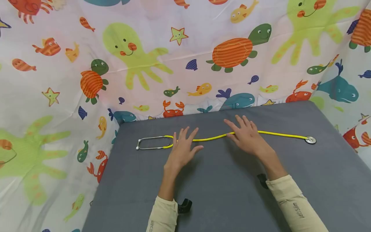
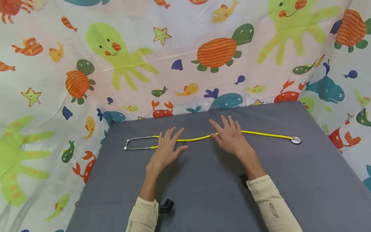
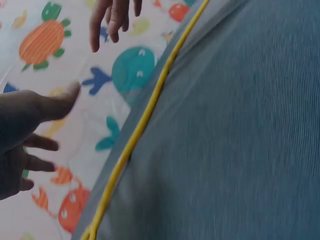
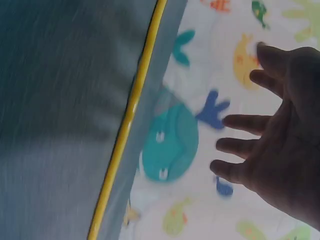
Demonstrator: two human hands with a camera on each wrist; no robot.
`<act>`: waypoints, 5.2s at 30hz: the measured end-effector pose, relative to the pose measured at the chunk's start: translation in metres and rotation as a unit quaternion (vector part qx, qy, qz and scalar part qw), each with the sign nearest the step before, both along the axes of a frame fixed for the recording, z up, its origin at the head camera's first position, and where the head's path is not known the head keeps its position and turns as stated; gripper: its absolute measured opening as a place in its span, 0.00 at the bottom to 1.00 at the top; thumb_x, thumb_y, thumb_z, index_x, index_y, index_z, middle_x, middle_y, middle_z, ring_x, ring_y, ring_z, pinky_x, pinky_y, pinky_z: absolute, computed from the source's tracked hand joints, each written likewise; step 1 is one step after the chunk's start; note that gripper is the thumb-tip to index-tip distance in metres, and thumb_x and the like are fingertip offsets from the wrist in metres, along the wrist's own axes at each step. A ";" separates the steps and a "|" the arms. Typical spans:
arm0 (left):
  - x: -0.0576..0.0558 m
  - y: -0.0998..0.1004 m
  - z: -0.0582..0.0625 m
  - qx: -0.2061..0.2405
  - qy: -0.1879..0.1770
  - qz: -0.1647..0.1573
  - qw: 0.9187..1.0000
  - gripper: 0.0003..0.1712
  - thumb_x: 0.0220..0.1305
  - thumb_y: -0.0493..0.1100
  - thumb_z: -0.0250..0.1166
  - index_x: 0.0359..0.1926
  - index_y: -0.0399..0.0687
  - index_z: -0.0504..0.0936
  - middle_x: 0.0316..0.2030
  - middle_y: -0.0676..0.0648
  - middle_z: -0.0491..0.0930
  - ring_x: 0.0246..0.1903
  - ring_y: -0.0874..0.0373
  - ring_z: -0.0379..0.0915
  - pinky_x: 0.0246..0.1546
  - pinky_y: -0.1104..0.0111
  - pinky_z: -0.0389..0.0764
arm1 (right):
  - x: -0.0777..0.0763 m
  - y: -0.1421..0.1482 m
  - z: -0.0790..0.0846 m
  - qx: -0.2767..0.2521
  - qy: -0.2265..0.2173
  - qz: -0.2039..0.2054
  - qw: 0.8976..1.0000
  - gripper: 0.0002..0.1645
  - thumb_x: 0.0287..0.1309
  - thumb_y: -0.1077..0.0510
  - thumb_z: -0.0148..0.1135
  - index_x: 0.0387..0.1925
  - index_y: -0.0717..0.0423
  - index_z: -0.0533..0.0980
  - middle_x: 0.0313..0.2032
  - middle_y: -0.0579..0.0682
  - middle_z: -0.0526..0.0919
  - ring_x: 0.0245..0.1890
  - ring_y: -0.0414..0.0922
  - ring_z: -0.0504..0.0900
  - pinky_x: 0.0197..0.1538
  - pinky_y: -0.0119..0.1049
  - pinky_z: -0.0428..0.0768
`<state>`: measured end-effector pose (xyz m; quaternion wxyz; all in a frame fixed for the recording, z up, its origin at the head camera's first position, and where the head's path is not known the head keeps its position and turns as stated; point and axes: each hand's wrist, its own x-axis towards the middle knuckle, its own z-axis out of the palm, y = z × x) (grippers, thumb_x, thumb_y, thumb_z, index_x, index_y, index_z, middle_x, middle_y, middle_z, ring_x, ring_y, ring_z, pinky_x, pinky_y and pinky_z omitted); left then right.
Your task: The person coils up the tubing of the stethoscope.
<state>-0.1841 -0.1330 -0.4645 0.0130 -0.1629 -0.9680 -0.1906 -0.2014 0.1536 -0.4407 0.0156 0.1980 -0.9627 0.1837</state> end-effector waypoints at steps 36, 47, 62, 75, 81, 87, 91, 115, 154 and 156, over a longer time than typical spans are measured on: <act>-0.026 -0.141 -0.055 -0.053 0.118 0.001 0.992 0.31 0.63 0.45 0.76 0.64 0.39 0.80 0.43 0.40 0.82 0.34 0.48 0.81 0.40 0.54 0.85 | -0.011 -0.067 -0.015 -0.020 -0.024 0.106 0.994 0.19 0.67 0.65 0.64 0.57 0.49 0.83 0.39 0.53 0.75 0.34 0.46 0.73 0.39 0.39 0.73; -0.007 -0.086 -0.026 -0.058 0.191 -0.024 0.980 0.27 0.65 0.49 0.75 0.62 0.45 0.82 0.31 0.48 0.75 0.21 0.60 0.66 0.20 0.68 0.69 | 0.008 -0.059 0.038 -0.044 0.001 0.226 0.973 0.12 0.59 0.60 0.76 0.45 0.49 0.88 0.33 0.44 0.76 0.31 0.38 0.71 0.38 0.31 0.72; 0.026 -0.013 0.033 0.086 0.069 -0.057 0.992 0.34 0.62 0.59 0.74 0.64 0.48 0.83 0.25 0.51 0.66 0.21 0.63 0.57 0.23 0.74 0.56 | 0.002 -0.093 0.008 -0.206 0.282 0.195 0.917 0.09 0.51 0.64 0.78 0.35 0.61 0.87 0.32 0.53 0.75 0.32 0.47 0.67 0.38 0.39 0.67; 0.027 0.002 0.042 0.096 0.124 0.007 0.988 0.25 0.60 0.57 0.77 0.51 0.44 0.90 0.23 0.49 0.73 0.21 0.63 0.62 0.21 0.75 0.55 | 0.008 -0.093 0.008 -0.249 0.313 0.158 0.903 0.09 0.51 0.66 0.79 0.37 0.61 0.88 0.36 0.57 0.73 0.37 0.54 0.67 0.41 0.41 0.67; 0.028 0.006 0.047 0.063 0.138 -0.008 0.988 0.24 0.59 0.58 0.78 0.48 0.47 0.90 0.22 0.51 0.72 0.20 0.63 0.61 0.20 0.75 0.55 | 0.009 -0.093 0.006 -0.238 0.330 0.133 0.904 0.10 0.51 0.63 0.79 0.37 0.62 0.88 0.35 0.57 0.73 0.37 0.53 0.67 0.40 0.42 0.68; 0.029 0.007 0.045 0.083 0.130 -0.003 0.988 0.21 0.61 0.55 0.77 0.48 0.47 0.90 0.23 0.51 0.75 0.21 0.64 0.63 0.21 0.75 0.56 | 0.009 -0.094 0.005 -0.238 0.340 0.140 0.899 0.09 0.52 0.64 0.79 0.37 0.60 0.89 0.35 0.57 0.73 0.37 0.53 0.67 0.41 0.43 0.67; 0.029 0.007 0.045 0.077 0.128 0.001 0.989 0.20 0.60 0.54 0.78 0.48 0.47 0.90 0.22 0.51 0.73 0.21 0.63 0.61 0.20 0.75 0.54 | 0.010 -0.092 0.004 -0.236 0.332 0.139 0.903 0.12 0.52 0.64 0.79 0.40 0.60 0.88 0.36 0.57 0.75 0.37 0.53 0.69 0.41 0.43 0.69; 0.034 -0.004 0.068 0.216 0.018 -0.080 0.973 0.22 0.58 0.46 0.79 0.50 0.40 0.87 0.25 0.50 0.68 0.25 0.59 0.64 0.28 0.72 0.63 | 0.005 -0.040 0.011 -0.413 -0.126 0.124 0.894 0.07 0.72 0.64 0.62 0.47 0.65 0.79 0.36 0.59 0.84 0.33 0.45 0.84 0.42 0.31 0.85; 0.024 0.028 0.045 0.084 0.190 0.118 0.971 0.22 0.60 0.53 0.77 0.47 0.43 0.86 0.27 0.49 0.81 0.22 0.59 0.71 0.21 0.74 0.67 | 0.071 -0.070 0.052 -0.064 0.129 0.159 0.977 0.11 0.59 0.58 0.76 0.42 0.57 0.85 0.30 0.46 0.83 0.29 0.38 0.79 0.36 0.32 0.83; 0.027 0.031 0.041 0.065 0.207 0.100 0.971 0.21 0.59 0.53 0.77 0.46 0.43 0.87 0.28 0.49 0.83 0.21 0.60 0.72 0.20 0.73 0.70 | 0.067 -0.066 0.056 -0.060 0.180 0.142 0.972 0.14 0.56 0.59 0.78 0.43 0.58 0.87 0.34 0.49 0.87 0.33 0.42 0.83 0.40 0.37 0.87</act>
